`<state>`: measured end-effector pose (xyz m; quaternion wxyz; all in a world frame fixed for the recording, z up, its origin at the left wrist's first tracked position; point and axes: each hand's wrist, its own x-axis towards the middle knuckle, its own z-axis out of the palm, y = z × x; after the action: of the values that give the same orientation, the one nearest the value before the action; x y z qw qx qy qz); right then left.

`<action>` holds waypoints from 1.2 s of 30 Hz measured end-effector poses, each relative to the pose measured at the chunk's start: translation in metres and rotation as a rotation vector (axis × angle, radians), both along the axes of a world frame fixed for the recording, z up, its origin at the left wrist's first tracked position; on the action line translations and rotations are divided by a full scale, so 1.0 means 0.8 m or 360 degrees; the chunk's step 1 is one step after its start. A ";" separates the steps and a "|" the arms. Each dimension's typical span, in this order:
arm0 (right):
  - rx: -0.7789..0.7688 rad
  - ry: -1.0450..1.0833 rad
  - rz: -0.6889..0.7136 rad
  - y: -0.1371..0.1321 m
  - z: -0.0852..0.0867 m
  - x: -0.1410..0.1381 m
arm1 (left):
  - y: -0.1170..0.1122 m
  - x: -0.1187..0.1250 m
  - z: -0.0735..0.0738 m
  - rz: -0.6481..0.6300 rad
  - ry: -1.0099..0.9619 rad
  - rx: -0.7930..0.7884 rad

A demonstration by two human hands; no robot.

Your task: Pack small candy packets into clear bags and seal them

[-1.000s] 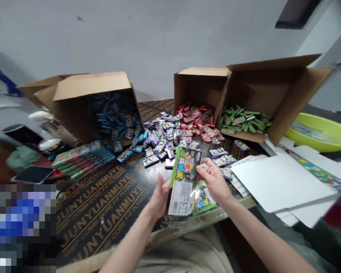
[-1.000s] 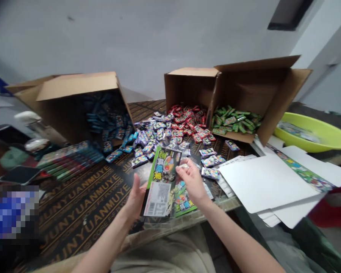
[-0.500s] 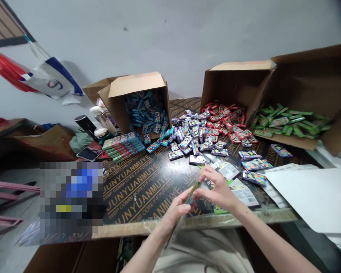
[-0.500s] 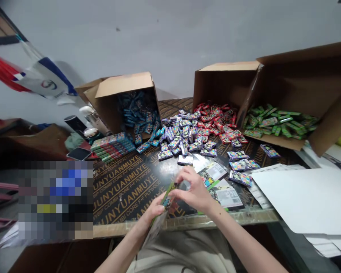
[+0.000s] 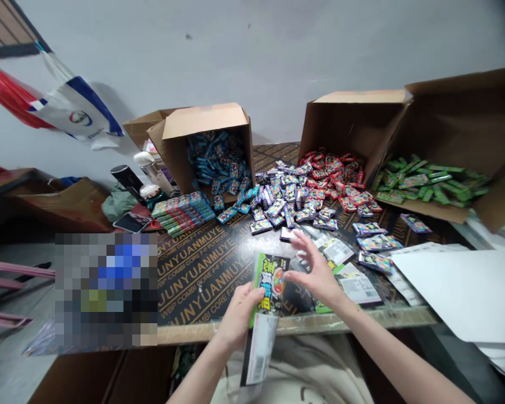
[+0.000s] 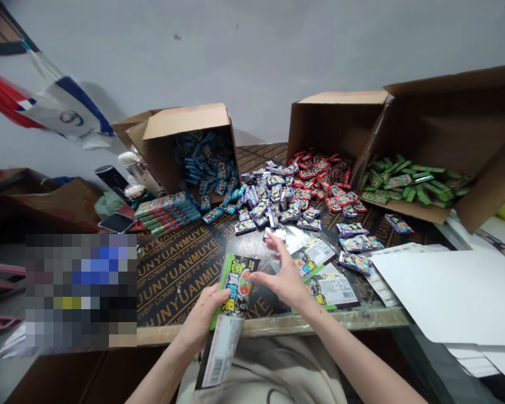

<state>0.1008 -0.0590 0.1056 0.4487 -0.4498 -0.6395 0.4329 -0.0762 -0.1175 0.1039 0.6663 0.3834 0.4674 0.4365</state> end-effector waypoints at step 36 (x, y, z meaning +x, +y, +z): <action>-0.0548 0.0964 -0.0189 0.010 0.018 -0.040 | 0.068 0.004 0.019 0.0279 -0.0236 0.0036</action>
<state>0.0685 -0.0513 0.1202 0.5600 -0.4063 -0.3679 0.6213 -0.0733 -0.0633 0.1188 0.6540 0.3151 0.4436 0.5255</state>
